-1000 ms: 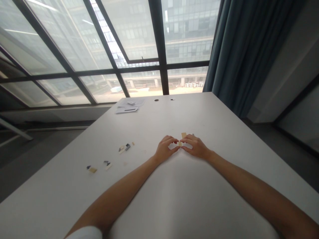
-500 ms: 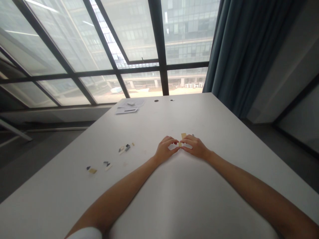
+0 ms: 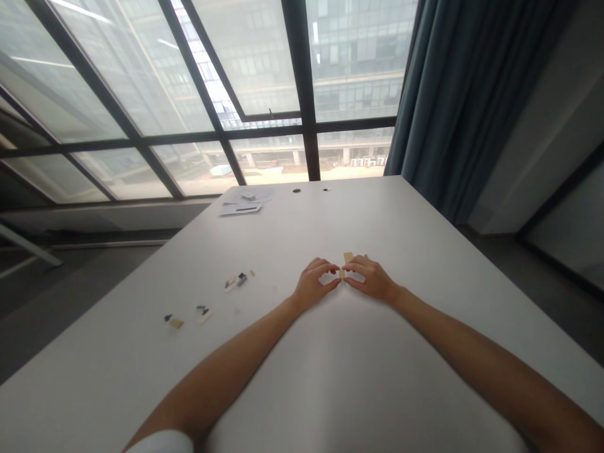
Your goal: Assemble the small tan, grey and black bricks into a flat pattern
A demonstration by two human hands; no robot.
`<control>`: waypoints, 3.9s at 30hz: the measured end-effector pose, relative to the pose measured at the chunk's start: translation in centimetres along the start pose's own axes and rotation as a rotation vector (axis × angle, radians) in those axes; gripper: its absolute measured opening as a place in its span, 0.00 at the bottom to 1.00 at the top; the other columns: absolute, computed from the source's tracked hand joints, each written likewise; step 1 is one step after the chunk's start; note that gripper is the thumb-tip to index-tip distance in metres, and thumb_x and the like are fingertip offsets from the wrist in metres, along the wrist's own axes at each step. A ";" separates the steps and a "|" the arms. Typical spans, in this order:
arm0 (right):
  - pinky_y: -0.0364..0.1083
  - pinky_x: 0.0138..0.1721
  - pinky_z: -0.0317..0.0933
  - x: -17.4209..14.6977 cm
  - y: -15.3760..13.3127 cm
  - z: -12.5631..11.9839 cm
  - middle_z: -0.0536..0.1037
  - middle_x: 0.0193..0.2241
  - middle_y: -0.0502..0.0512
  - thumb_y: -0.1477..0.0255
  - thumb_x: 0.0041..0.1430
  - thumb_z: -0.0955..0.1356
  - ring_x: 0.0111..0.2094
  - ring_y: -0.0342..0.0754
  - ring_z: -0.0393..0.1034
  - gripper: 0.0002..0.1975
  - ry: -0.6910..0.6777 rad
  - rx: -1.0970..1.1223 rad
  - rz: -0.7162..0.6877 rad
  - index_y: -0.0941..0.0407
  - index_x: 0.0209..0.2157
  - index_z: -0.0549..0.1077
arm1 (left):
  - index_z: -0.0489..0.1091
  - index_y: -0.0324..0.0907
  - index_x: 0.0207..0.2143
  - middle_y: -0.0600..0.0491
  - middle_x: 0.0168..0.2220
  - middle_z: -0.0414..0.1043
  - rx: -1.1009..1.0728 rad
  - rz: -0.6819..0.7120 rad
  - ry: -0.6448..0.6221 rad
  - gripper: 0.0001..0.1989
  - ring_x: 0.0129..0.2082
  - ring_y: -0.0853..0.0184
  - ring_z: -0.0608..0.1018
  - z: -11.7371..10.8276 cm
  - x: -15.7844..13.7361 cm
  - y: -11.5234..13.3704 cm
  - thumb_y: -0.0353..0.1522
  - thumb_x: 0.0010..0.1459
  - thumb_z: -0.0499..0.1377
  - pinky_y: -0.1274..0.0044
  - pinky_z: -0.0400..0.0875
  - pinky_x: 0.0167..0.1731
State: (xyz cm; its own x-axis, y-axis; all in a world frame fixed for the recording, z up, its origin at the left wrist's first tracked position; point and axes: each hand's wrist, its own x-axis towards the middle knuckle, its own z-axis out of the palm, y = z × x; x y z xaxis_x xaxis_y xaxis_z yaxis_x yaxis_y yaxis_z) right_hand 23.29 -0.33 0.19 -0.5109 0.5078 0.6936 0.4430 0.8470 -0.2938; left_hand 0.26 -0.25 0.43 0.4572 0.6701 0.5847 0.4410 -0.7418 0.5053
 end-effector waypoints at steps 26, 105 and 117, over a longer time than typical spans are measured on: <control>0.49 0.42 0.69 0.0 0.0 -0.1 0.77 0.38 0.57 0.72 0.62 0.69 0.39 0.49 0.72 0.08 0.039 0.062 0.052 0.53 0.44 0.74 | 0.75 0.45 0.46 0.50 0.36 0.76 -0.028 0.006 0.009 0.12 0.40 0.64 0.75 -0.1 0.0 0.0 0.37 0.61 0.63 0.73 0.71 0.38; 0.44 0.30 0.60 -3.4 9.0 -4.8 0.78 0.28 0.53 0.62 0.55 0.70 0.28 0.46 0.68 0.13 -0.074 -0.239 0.634 0.55 0.37 0.82 | 0.75 0.42 0.35 0.51 0.30 0.72 -0.017 -0.059 0.051 0.12 0.31 0.67 0.70 0.1 0.1 -0.4 0.34 0.67 0.52 0.75 0.67 0.32; 0.45 0.33 0.60 -3.6 9.5 -4.8 0.79 0.28 0.54 0.68 0.56 0.67 0.28 0.46 0.68 0.12 0.001 -0.231 0.644 0.57 0.36 0.82 | 0.74 0.42 0.34 0.52 0.29 0.71 -0.036 -0.043 0.049 0.10 0.31 0.68 0.71 0.0 0.1 -0.2 0.31 0.66 0.53 0.76 0.65 0.31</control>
State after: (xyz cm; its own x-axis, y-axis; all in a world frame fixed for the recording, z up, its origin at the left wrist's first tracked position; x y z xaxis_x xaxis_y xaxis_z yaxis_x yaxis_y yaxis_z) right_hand 32.90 5.17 -1.96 -0.0924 0.8988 0.4285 0.8041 0.3212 -0.5002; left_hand 0.28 -0.04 0.40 0.3994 0.6999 0.5921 0.4307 -0.7134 0.5528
